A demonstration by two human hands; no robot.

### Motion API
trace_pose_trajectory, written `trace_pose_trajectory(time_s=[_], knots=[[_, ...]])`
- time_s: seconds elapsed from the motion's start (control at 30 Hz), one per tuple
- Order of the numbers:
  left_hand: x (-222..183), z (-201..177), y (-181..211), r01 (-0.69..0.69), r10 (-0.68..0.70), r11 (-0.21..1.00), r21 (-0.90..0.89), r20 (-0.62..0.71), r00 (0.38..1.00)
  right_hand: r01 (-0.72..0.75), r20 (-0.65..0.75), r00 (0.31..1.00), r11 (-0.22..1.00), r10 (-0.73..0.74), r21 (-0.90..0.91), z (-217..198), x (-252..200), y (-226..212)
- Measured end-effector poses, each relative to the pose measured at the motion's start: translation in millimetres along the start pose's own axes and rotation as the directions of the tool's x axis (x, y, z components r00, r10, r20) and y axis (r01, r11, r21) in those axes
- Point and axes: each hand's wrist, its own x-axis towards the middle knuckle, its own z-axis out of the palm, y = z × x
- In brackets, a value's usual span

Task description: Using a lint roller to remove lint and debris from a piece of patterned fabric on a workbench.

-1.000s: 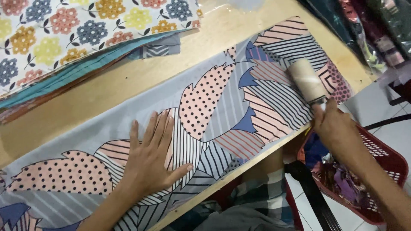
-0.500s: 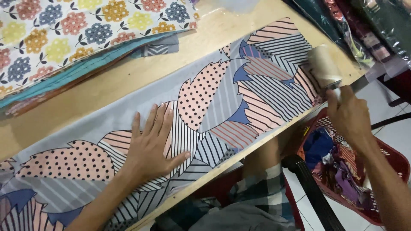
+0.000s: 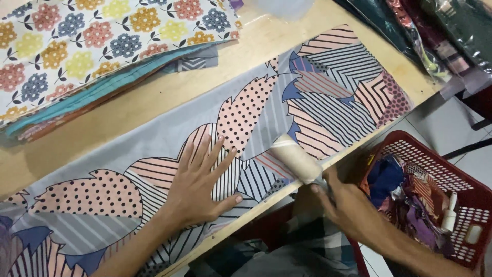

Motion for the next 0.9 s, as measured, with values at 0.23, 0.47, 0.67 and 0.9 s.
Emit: trace_pose_trajectory(time_s=[0.23,0.47,0.67,0.9], knots=[[0,-7,-1,0.014,-0.014,0.997,-0.074,0.012,1.000,0.132,-0.122,0.978,0.958,-0.168,-0.256,35,24,47],[3,-13,0,0.025,-0.015,0.989,-0.149,0.071,0.997,-0.121,-0.034,0.993,0.942,0.116,-0.313,21,28,50],[6,-14,-1,0.033,-0.018,0.987,-0.160,0.098,0.995,-0.155,-0.119,0.985,0.941,0.124,-0.301,-10,43,56],[10,-21,-1,0.043,-0.019,0.974,-0.224,0.110,0.994,-0.334,-0.188,0.931,0.937,0.311,-0.101,-61,57,54]])
